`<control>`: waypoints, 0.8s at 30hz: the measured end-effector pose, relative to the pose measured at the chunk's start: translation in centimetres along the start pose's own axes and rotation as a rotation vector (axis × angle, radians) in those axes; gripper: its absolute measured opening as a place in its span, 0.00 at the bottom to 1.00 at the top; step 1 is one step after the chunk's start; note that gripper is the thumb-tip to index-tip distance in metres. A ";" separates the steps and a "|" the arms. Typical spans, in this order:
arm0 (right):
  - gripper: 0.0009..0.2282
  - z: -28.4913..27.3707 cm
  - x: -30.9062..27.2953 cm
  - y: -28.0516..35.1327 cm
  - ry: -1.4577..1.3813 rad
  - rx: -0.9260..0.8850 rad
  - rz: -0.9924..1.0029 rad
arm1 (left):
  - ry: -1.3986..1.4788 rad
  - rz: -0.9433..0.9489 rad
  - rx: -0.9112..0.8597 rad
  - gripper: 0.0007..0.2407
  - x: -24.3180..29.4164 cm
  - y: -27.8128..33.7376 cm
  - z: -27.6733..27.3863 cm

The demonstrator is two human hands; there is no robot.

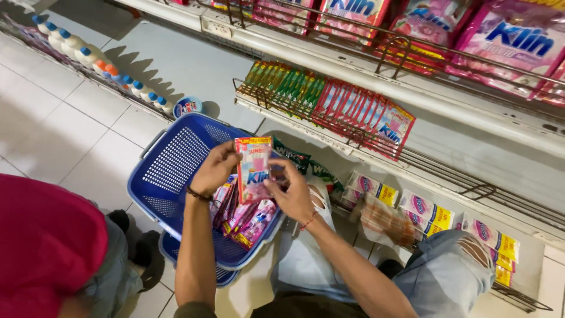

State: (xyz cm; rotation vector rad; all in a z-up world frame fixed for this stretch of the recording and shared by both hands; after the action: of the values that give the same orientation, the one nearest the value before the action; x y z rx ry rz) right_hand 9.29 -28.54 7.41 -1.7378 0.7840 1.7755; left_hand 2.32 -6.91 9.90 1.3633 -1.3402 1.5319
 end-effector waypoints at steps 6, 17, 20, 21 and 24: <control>0.18 -3.9 1.4 -0.3 -0.189 0.055 0.052 | 0.189 0.036 0.048 0.06 -0.7 -1.1 4.5; 0.17 -12.1 1.1 0.9 -0.182 0.383 -0.029 | -0.418 0.124 -0.182 0.07 1.8 -4.7 12.1; 0.18 -15.1 0.8 1.3 -0.039 0.436 -0.060 | -0.478 0.232 -0.229 0.08 3.3 -6.8 14.7; 0.18 -16.1 0.6 1.6 0.019 0.442 -0.086 | -0.497 0.240 -0.257 0.09 3.9 -7.6 15.5; 0.18 -18.6 -1.9 2.6 0.095 0.536 -0.076 | -0.484 0.274 -0.258 0.07 4.3 -10.0 18.5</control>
State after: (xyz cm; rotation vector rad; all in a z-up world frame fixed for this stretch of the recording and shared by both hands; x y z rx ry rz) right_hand 20.35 -43.69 9.38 -1.4697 1.0984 1.2822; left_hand 15.65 -22.88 15.09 1.4828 -2.0168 1.1717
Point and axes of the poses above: each hand's wrist, its own y-axis away from the middle knuckle, its own z-axis out of the palm, x = y × z, the point moved 1 cm from there along -y, towards the middle knuckle, and after that the axes turned 15 degrees about z, right-handed, at the moved point
